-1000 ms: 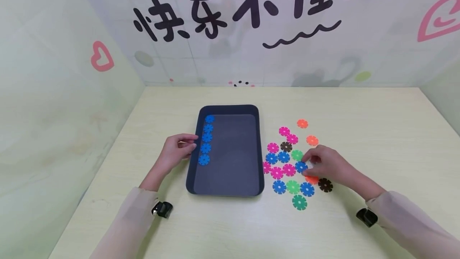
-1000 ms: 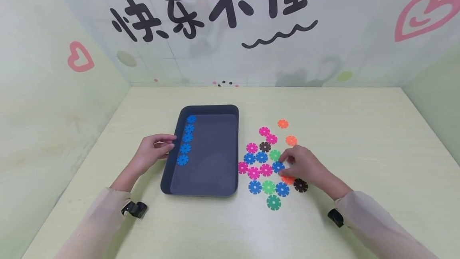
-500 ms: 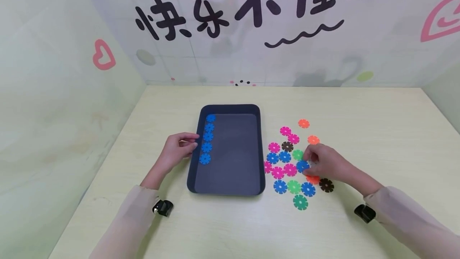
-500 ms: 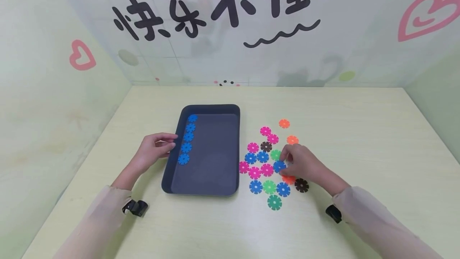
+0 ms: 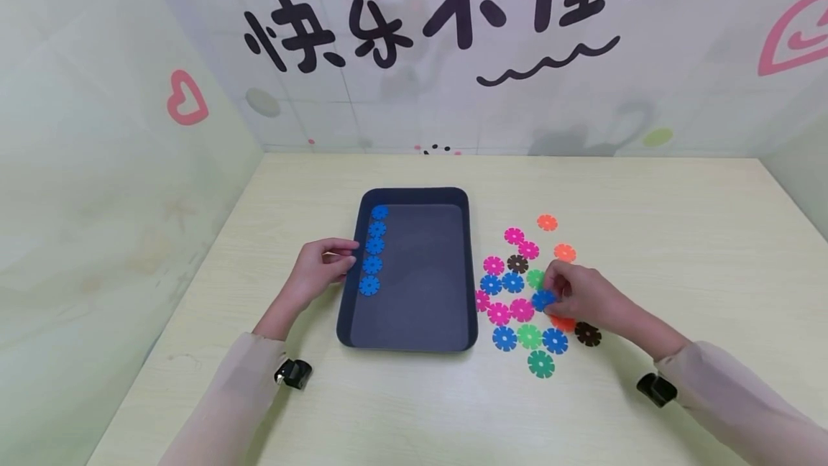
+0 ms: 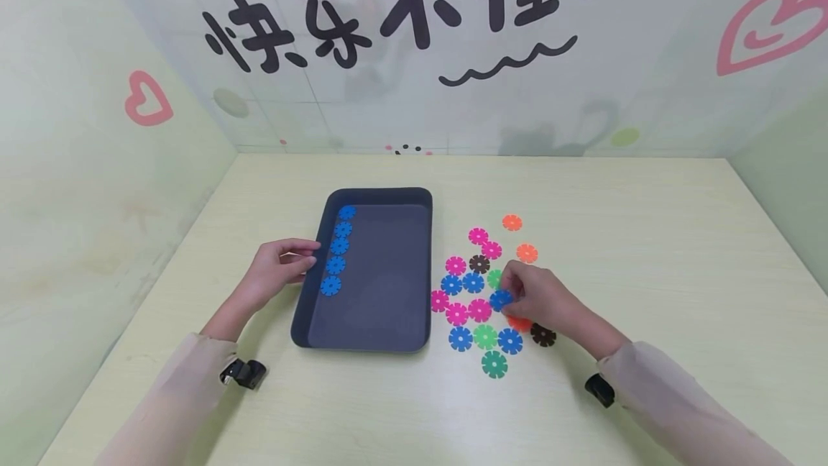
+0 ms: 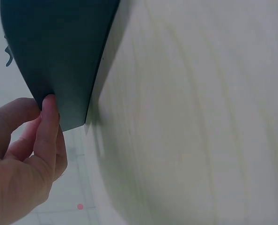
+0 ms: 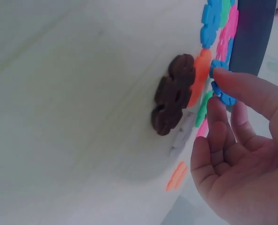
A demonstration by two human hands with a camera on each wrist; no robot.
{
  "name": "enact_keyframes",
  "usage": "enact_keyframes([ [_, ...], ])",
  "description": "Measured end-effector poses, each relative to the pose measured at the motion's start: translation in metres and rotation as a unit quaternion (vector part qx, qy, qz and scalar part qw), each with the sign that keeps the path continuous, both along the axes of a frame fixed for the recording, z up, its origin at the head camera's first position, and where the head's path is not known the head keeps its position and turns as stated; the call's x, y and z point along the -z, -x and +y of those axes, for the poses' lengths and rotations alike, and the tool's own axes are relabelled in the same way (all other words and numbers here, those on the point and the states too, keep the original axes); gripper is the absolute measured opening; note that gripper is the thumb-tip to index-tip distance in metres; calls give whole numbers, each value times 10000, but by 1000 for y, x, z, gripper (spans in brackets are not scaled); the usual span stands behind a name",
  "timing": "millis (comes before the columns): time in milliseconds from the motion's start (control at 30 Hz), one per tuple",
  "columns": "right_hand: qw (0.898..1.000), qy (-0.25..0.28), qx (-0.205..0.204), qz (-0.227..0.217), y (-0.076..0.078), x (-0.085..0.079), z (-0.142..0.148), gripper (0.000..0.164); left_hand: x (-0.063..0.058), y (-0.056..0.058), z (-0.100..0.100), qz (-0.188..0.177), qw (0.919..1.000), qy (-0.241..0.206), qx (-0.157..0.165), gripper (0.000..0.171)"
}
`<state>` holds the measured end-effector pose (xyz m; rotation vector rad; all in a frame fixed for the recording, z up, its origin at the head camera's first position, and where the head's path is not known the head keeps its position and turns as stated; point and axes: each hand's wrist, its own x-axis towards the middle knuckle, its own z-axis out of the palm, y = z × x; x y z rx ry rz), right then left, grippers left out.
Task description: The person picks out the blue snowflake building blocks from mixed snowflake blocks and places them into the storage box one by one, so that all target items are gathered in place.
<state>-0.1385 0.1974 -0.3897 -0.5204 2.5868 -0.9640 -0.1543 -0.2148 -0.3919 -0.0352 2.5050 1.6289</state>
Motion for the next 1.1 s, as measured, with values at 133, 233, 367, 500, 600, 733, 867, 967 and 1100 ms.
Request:
enact_keyframes([
  [133, 9997, 149, -134, 103, -1, -3, 0, 25, 1, 0, 0, 8, 10000, 0, 6, 29],
  [233, 9991, 200, -227, 309, -2, -6, 0, 19, 1, 1, 0, 20, 10000, -9, 2, 29],
  [367, 9974, 303, -296, 588, -2, -12, -3, 16, 1, 1, 0, 40, 10000, 11, 8, 29],
  [500, 9954, 483, -317, 769, -2, -18, -10, 15, 2, 1, -1, 42, 10000, 24, -1, 29],
  [600, 9944, 626, -315, 795, -1, -22, -18, 16, 2, 0, -1, 26, 10000, 14, -12, 28],
  [733, 9933, 822, -376, 725, 1, -27, -34, 18, 3, 0, 0, 1, 10000, -3, -23, 28],
  [867, 9909, 1061, -567, 609, 3, -30, -51, 19, 3, -1, 0, 8, 10000, 1, -13, 29],
  [967, 9888, 1184, -761, 497, 6, -31, -66, 20, 3, -1, 0, 15, 10000, -3, -14, 29],
  [1100, 9870, 1183, -1050, 297, 12, -33, -88, 20, 3, -1, 0, 26, 10000, -15, -20, 29],
])
